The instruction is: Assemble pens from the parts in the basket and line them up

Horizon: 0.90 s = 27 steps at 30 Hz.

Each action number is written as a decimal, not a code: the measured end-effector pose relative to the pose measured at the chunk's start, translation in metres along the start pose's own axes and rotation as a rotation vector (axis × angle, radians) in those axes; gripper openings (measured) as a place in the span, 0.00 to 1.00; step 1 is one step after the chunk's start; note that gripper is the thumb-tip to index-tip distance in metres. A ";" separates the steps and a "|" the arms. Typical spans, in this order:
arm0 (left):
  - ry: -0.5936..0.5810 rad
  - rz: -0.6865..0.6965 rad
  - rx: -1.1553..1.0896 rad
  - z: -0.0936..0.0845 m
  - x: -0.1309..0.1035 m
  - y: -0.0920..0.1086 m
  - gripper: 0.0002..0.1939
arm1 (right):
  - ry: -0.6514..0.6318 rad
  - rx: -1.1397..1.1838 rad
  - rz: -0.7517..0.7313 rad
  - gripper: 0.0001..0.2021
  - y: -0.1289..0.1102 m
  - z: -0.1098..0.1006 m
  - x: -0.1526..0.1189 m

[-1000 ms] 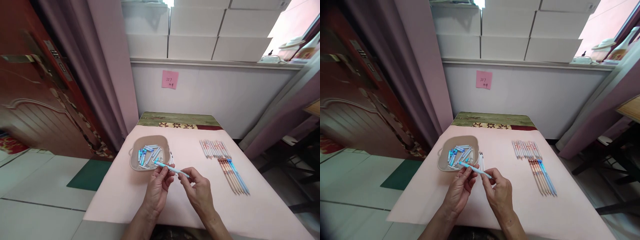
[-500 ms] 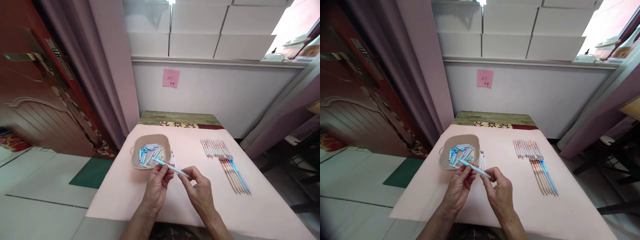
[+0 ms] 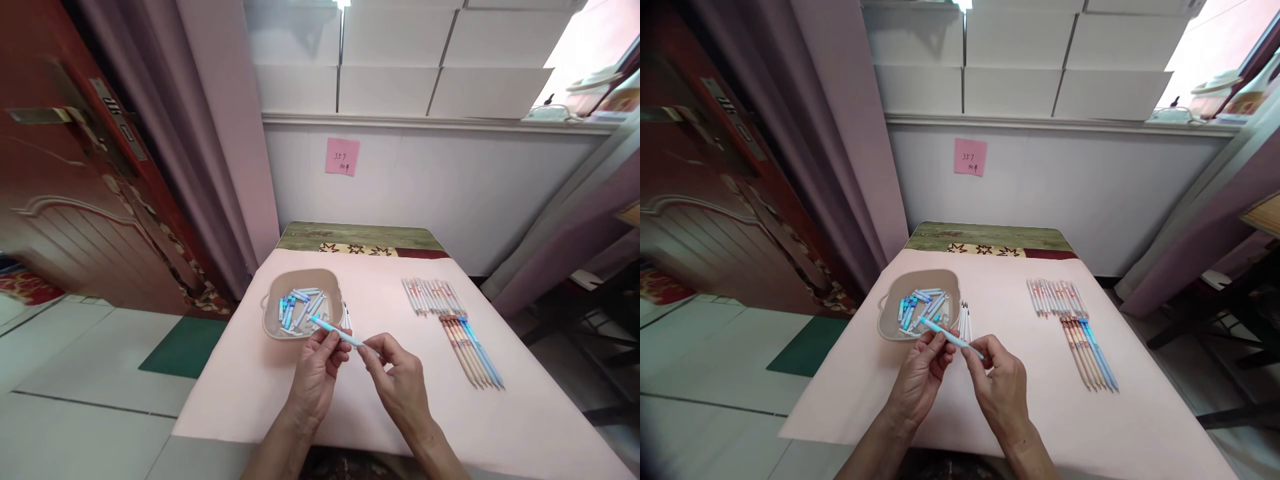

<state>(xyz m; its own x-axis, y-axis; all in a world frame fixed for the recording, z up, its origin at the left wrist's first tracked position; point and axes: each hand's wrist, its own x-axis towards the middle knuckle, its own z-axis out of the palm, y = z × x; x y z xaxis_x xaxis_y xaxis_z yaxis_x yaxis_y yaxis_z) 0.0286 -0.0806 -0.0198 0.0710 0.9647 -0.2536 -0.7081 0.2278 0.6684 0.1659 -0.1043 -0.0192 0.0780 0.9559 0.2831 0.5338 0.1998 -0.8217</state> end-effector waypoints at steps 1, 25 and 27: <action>-0.010 -0.005 0.012 0.000 0.000 -0.001 0.10 | -0.016 0.002 0.028 0.17 0.001 0.000 0.000; 0.017 0.070 0.384 -0.006 0.017 -0.005 0.13 | -0.183 -0.014 0.013 0.14 0.020 0.011 0.008; -0.015 0.052 0.458 -0.003 0.020 -0.003 0.14 | -0.156 0.015 0.021 0.14 0.020 0.010 0.011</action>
<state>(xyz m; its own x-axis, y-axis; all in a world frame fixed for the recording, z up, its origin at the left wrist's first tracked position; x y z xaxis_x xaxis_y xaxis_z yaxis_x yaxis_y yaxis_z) 0.0300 -0.0623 -0.0284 0.0563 0.9775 -0.2033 -0.3281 0.2104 0.9209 0.1692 -0.0882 -0.0373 -0.0438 0.9814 0.1868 0.5210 0.1820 -0.8340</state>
